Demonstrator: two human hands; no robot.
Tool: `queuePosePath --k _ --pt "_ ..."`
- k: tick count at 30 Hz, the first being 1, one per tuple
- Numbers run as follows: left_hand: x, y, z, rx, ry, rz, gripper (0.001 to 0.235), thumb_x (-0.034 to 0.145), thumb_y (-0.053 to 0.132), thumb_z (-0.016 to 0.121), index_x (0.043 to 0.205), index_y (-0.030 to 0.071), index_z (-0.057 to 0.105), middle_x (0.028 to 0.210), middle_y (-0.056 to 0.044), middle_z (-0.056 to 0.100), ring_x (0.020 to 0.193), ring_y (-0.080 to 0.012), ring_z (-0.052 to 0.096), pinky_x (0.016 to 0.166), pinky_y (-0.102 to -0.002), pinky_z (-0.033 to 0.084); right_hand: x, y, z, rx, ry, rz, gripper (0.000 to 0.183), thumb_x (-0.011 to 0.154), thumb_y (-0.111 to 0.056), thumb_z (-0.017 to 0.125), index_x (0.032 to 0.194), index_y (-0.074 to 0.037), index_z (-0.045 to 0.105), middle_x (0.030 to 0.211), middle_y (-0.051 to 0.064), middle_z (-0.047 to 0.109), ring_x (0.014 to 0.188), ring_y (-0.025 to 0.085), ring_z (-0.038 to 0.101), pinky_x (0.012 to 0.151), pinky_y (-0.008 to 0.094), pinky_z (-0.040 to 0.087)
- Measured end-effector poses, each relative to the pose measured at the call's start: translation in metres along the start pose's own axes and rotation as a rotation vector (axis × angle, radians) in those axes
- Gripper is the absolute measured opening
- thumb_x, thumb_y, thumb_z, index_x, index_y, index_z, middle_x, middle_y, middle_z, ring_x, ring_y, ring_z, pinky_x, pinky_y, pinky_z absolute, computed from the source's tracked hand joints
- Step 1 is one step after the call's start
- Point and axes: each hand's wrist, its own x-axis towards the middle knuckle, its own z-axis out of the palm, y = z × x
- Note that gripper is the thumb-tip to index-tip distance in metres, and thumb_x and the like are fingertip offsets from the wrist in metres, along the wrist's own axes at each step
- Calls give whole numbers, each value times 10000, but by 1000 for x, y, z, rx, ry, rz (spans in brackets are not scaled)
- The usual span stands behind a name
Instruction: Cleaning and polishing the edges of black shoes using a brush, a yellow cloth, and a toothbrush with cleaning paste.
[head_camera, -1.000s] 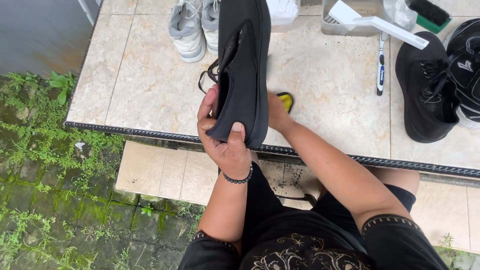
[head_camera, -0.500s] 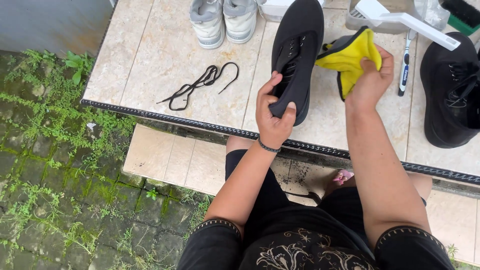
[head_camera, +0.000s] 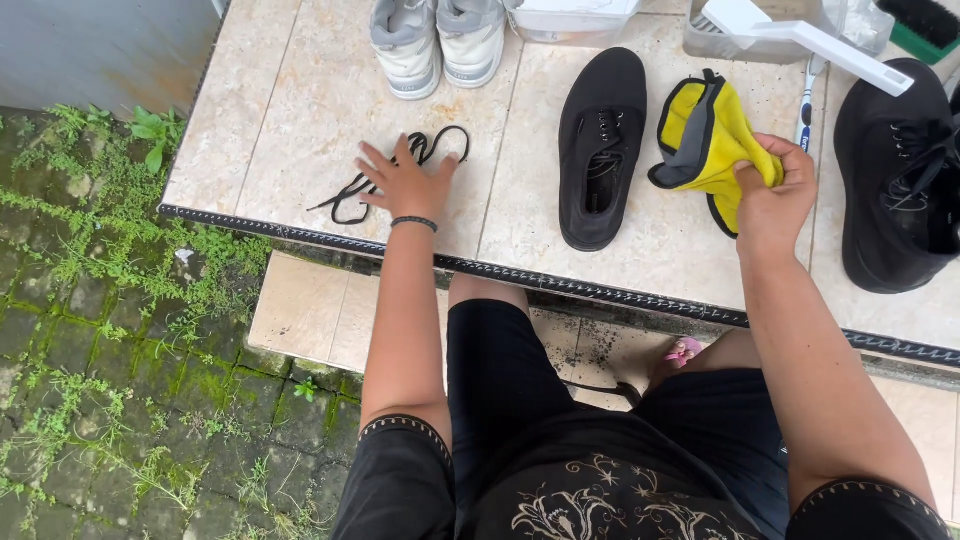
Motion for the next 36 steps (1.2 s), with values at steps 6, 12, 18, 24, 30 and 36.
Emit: queuePosePath --k 6,12,18,24,30,36 --pt "31 -32 51 -166 210 239 86 1005 229 553 1023 156 594 1048 -78 648 936 -324 603 788 -501 455 3 48 24 -166 -258 -57 426 949 -18 701 1354 -117 609 1439 112 504 1387 280 470 1211 395 348" --pt "-26 74 47 -765 85 362 224 1076 314 457 1201 149 545 1033 -68 682 972 -208 653 874 -386 538 -5 -21 29 606 -260 193 299 846 -42 769 1121 -119 681 1069 61 710 949 192 719 837 290 606" --pt "-34 135 26 -918 133 530 312 1091 310 412 1315 156 565 1287 -30 669 1209 -196 644 1059 -335 511 12 -18 15 182 -219 -301 361 968 47 622 1285 -125 620 1221 41 616 1167 194 571 1077 360 439" --pt "-24 169 20 -977 169 664 264 1105 264 421 1274 167 599 1251 -6 673 1211 -175 644 1085 -318 500 0 33 11 -215 -693 169 211 780 -8 648 895 -126 779 917 -4 733 890 141 641 934 300 505" --pt "28 163 41 -840 286 723 266 1100 241 403 1259 170 603 1227 8 665 1182 -172 640 1053 -325 522 12 12 -26 604 -243 372 90 812 -107 671 881 -149 631 926 23 700 852 186 714 699 250 526" --pt "26 124 84 -199 10 497 658 927 378 585 1541 251 387 1559 -134 359 1467 -355 298 1113 -617 331 13 -11 -44 593 -147 347 144 946 -275 694 1044 -185 641 1039 -39 713 963 118 726 836 215 577"
